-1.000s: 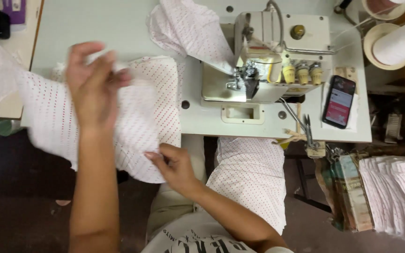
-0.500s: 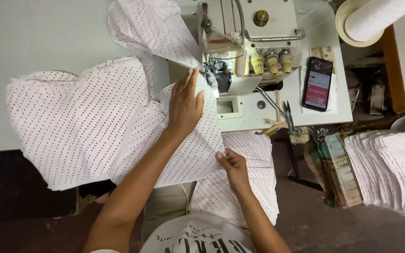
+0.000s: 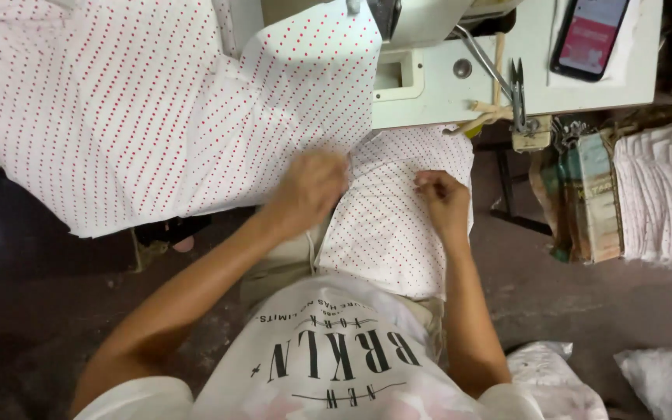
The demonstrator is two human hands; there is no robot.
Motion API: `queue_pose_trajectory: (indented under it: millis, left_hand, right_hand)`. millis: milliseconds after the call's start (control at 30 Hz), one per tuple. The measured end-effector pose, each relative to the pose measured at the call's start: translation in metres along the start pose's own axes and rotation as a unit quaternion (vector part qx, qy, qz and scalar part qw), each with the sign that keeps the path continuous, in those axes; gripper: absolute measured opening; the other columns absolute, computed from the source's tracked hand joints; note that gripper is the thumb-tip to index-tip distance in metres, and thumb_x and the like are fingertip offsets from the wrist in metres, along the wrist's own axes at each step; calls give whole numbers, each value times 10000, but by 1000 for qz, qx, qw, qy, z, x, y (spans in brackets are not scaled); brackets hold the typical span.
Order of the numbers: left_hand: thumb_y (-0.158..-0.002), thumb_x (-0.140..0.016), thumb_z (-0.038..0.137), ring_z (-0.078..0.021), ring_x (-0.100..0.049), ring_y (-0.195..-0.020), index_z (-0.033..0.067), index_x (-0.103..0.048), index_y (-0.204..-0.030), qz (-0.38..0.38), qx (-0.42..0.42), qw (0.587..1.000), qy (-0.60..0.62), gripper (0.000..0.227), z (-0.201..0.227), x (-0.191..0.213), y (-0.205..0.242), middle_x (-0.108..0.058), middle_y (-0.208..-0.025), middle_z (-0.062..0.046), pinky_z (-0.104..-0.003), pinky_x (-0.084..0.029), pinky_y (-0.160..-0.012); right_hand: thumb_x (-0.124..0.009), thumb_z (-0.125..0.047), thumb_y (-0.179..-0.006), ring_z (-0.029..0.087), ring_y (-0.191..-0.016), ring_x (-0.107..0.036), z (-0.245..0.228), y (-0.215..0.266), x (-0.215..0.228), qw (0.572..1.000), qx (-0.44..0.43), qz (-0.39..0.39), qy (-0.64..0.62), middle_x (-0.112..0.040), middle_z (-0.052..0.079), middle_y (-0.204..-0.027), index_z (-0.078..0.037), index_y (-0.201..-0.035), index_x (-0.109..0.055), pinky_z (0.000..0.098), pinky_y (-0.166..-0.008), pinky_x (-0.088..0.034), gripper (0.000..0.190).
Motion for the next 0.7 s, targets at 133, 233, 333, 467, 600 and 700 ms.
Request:
queue_pose_trajectory:
  millis: [133,233,333,467,600,700]
  left_hand:
    - [-880,-617,72,-305,-538,-1291,143,-735,-1061,-272,30,953,130,227,44,6,61,-651,-1272,-72,-503,-442,-919]
    - [-910,-623,111,-368,-470,-1381,168,-699,-1199,-266,10,948,176,304,40,-14,100,-560,-1437,-130,-589,-398,-981]
    - [-959,-604,140,-321,-512,-1356,166,-717,-1013,-219,-35,959,178,128,35,-24,107,-652,-1337,-72,-579,-376,-1023]
    - [-969,-607,142,-290,-586,-1252,121,-676,-955,-221,-25,958,180,73,37,-16,89,-700,-1176,-64,-529,-427,-983]
    - [-1014,-566,240,-240,-586,-1175,153,-648,-899,-268,-34,942,199,166,28,-33,87,-673,-1011,1,-466,-439,-927]
    - [-1031,-544,225,-263,-658,-1064,144,-608,-977,-287,-10,926,245,117,21,-59,99,-699,-955,-53,-456,-485,-903]
  right_hand:
    - [-654,0,-994,276,-822,-736,8,18,23,998,-6,4,65,-739,179,-907,7,-1049,-746,398,-772,-586,107]
    - [-652,1,-991,255,-836,-736,3,28,26,999,-18,-1,51,-740,168,-910,-4,-1062,-745,384,-795,-579,118]
    - [-668,-3,-981,246,-833,-741,-6,36,27,998,-17,-4,53,-744,152,-898,-12,-1045,-752,376,-808,-584,105]
    - [-656,29,-968,242,-833,-734,-22,45,32,999,-12,2,42,-745,156,-891,-2,-1039,-756,379,-845,-576,126]
    - [-671,31,-946,234,-836,-731,-24,53,37,1000,-23,-3,18,-751,160,-883,-14,-1029,-765,383,-858,-569,133]
    - [-669,52,-922,256,-825,-735,-28,61,30,999,-40,-25,10,-756,179,-876,-4,-1030,-767,401,-856,-572,157]
Point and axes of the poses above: each hand's wrist, its own y-axis away from the middle knuckle, its own x-axis out of the back of the hand, z = x × y, the point moved 5 cm from there along -y, towards the middle knuckle
